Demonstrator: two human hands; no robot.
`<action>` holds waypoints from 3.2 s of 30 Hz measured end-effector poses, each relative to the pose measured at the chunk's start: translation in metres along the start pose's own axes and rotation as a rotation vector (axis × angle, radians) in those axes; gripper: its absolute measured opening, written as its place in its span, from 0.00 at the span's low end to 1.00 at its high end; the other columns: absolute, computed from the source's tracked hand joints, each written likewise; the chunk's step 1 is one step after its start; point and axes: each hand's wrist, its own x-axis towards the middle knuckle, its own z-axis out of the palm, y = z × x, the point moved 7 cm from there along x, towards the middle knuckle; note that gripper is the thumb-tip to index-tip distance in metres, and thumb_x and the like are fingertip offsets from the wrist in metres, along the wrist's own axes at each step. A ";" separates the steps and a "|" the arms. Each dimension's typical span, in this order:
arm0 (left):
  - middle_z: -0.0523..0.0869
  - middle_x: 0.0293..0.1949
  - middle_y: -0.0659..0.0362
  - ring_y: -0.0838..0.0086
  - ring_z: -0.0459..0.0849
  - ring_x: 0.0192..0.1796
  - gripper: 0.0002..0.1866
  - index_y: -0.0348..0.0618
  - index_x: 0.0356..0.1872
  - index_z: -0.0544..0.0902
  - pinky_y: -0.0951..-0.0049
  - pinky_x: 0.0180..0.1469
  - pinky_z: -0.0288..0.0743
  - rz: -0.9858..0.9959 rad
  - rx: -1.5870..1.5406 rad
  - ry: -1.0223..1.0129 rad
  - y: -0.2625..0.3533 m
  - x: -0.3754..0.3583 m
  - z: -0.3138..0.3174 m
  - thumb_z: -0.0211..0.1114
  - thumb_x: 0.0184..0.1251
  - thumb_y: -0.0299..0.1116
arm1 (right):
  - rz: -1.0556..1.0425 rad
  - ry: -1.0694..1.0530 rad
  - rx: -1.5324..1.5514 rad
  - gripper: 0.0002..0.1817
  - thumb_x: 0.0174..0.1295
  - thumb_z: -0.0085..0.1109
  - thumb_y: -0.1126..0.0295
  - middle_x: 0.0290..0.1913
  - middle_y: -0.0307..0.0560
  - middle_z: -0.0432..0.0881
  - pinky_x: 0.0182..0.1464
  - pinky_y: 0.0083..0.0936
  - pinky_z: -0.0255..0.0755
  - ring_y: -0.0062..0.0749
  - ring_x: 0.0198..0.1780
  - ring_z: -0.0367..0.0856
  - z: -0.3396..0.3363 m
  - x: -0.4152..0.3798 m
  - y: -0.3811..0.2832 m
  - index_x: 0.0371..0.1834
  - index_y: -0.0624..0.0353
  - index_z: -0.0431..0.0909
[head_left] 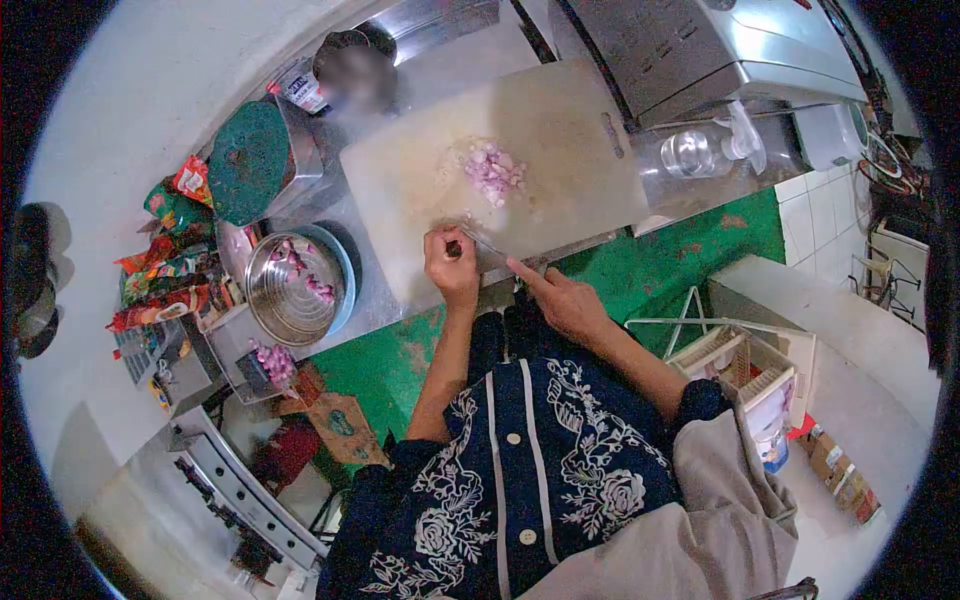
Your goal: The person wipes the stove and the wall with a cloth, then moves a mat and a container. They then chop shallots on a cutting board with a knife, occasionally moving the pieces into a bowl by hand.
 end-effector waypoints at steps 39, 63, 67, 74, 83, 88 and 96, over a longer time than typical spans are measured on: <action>0.81 0.34 0.52 0.62 0.82 0.39 0.04 0.37 0.27 0.76 0.67 0.44 0.75 -0.051 -0.052 -0.022 0.001 0.000 -0.001 0.64 0.54 0.20 | -0.042 0.053 0.003 0.33 0.65 0.47 0.68 0.34 0.58 0.78 0.25 0.48 0.76 0.56 0.25 0.80 -0.009 -0.001 -0.002 0.73 0.30 0.53; 0.80 0.35 0.53 0.65 0.81 0.37 0.04 0.37 0.29 0.78 0.71 0.39 0.76 -0.036 -0.052 -0.010 0.007 0.003 -0.001 0.65 0.54 0.19 | 0.029 -0.016 0.105 0.34 0.65 0.47 0.70 0.42 0.60 0.78 0.36 0.50 0.76 0.60 0.34 0.80 -0.003 0.010 0.003 0.74 0.32 0.51; 0.82 0.35 0.52 0.63 0.82 0.40 0.03 0.38 0.30 0.79 0.67 0.46 0.76 -0.112 -0.051 -0.020 -0.005 -0.001 0.002 0.64 0.55 0.20 | -0.128 0.185 0.264 0.31 0.67 0.45 0.69 0.39 0.61 0.77 0.38 0.49 0.75 0.61 0.35 0.79 0.005 0.032 0.001 0.74 0.34 0.52; 0.82 0.35 0.52 0.63 0.82 0.40 0.03 0.36 0.28 0.78 0.67 0.46 0.75 -0.089 -0.110 -0.017 -0.001 0.000 0.001 0.63 0.55 0.20 | 0.048 -0.120 -0.061 0.36 0.62 0.49 0.71 0.44 0.59 0.79 0.36 0.48 0.78 0.59 0.37 0.81 -0.013 0.010 0.003 0.73 0.31 0.53; 0.82 0.36 0.52 0.64 0.82 0.40 0.03 0.37 0.28 0.78 0.67 0.45 0.76 -0.084 -0.098 -0.012 0.005 0.001 0.000 0.64 0.56 0.21 | 0.076 0.019 0.008 0.35 0.63 0.49 0.69 0.44 0.60 0.79 0.36 0.48 0.78 0.60 0.36 0.81 -0.021 0.028 0.016 0.74 0.34 0.51; 0.81 0.34 0.53 0.64 0.82 0.39 0.04 0.37 0.28 0.77 0.68 0.45 0.76 -0.077 -0.098 -0.006 0.002 0.000 0.001 0.64 0.56 0.20 | -0.060 0.130 0.142 0.33 0.66 0.47 0.69 0.40 0.58 0.78 0.42 0.48 0.76 0.59 0.38 0.79 -0.017 0.019 0.016 0.74 0.32 0.52; 0.81 0.35 0.52 0.64 0.82 0.40 0.04 0.36 0.29 0.77 0.68 0.45 0.76 -0.108 -0.103 -0.015 0.003 0.000 0.001 0.64 0.56 0.20 | 0.033 0.065 0.046 0.31 0.67 0.45 0.65 0.43 0.59 0.79 0.36 0.49 0.78 0.58 0.38 0.81 -0.021 0.023 0.024 0.73 0.32 0.53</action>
